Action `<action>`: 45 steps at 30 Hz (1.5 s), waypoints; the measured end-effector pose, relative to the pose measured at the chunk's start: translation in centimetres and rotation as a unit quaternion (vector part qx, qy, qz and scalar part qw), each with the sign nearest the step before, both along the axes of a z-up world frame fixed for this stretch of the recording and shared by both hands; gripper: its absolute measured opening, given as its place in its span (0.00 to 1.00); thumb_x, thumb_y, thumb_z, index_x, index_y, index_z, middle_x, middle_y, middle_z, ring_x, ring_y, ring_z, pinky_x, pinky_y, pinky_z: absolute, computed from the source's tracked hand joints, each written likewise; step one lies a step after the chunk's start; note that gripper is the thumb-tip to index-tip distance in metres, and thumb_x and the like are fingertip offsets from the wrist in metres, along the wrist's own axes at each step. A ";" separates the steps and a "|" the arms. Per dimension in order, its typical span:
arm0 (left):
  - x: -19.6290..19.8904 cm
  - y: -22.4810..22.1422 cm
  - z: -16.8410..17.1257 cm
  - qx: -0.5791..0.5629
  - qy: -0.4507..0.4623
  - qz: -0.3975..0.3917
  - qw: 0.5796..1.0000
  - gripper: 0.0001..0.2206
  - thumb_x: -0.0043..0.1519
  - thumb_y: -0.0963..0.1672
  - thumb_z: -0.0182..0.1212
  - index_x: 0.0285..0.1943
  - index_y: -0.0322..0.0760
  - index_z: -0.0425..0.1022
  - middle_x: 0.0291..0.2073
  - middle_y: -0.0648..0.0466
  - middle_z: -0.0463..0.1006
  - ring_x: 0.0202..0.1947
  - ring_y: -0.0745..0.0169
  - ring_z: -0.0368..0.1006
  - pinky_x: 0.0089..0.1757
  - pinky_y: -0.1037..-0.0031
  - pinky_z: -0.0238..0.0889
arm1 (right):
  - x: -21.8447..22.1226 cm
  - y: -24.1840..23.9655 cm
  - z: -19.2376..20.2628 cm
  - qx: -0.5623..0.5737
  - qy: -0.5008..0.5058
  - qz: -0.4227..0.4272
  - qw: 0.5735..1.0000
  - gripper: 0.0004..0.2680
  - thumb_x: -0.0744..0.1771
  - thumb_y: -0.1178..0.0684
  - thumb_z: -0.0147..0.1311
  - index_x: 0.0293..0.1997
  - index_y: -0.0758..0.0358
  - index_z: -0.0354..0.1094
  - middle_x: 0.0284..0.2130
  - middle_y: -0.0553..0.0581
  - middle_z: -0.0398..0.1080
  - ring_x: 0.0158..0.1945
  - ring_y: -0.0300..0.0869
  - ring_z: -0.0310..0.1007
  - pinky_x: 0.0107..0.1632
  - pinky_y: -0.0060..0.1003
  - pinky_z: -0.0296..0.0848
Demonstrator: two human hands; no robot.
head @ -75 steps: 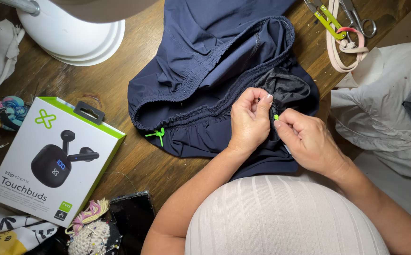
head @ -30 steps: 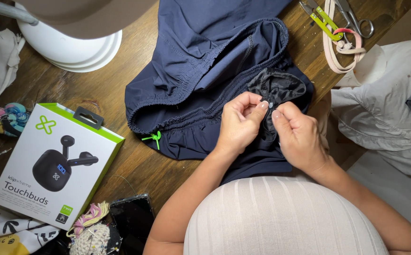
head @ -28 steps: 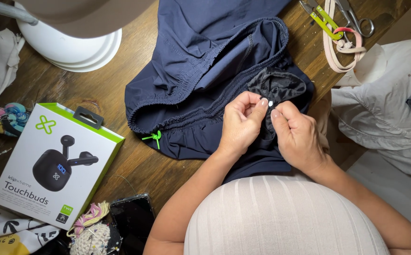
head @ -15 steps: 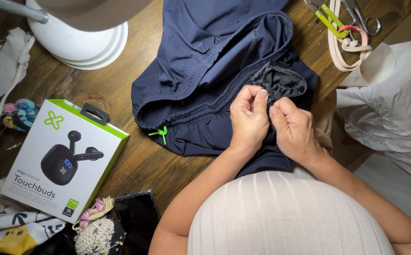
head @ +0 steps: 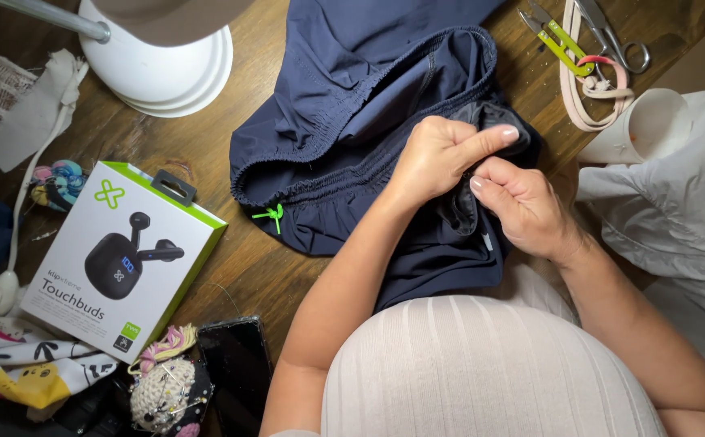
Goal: Attaching a plastic toggle to the drawstring of a pair of navy blue shorts
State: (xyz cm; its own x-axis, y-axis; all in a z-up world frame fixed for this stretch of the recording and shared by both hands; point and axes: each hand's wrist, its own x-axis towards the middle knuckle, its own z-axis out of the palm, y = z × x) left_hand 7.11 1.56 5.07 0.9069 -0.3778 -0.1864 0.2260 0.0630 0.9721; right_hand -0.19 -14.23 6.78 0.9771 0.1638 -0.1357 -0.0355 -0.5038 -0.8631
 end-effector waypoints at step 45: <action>0.5 -3.4 -4.4 -0.078 -0.062 0.387 0.917 0.26 0.66 0.43 0.64 0.10 0.38 0.67 0.05 0.58 0.64 0.12 0.73 0.57 0.17 0.77 0.51 | 2.4 2.3 1.7 -0.330 -0.195 0.001 0.923 0.08 0.71 0.45 0.47 0.38 0.53 0.66 0.24 0.55 0.71 0.28 0.54 0.78 0.32 0.47 0.76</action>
State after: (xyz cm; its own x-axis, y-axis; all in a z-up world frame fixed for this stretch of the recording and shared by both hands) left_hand 7.60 -1.84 0.69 0.9253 0.3741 -0.0631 -0.0556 0.2982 0.9529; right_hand 2.22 -11.97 8.52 0.9725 0.1735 0.1554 0.2151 -0.9248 -0.3139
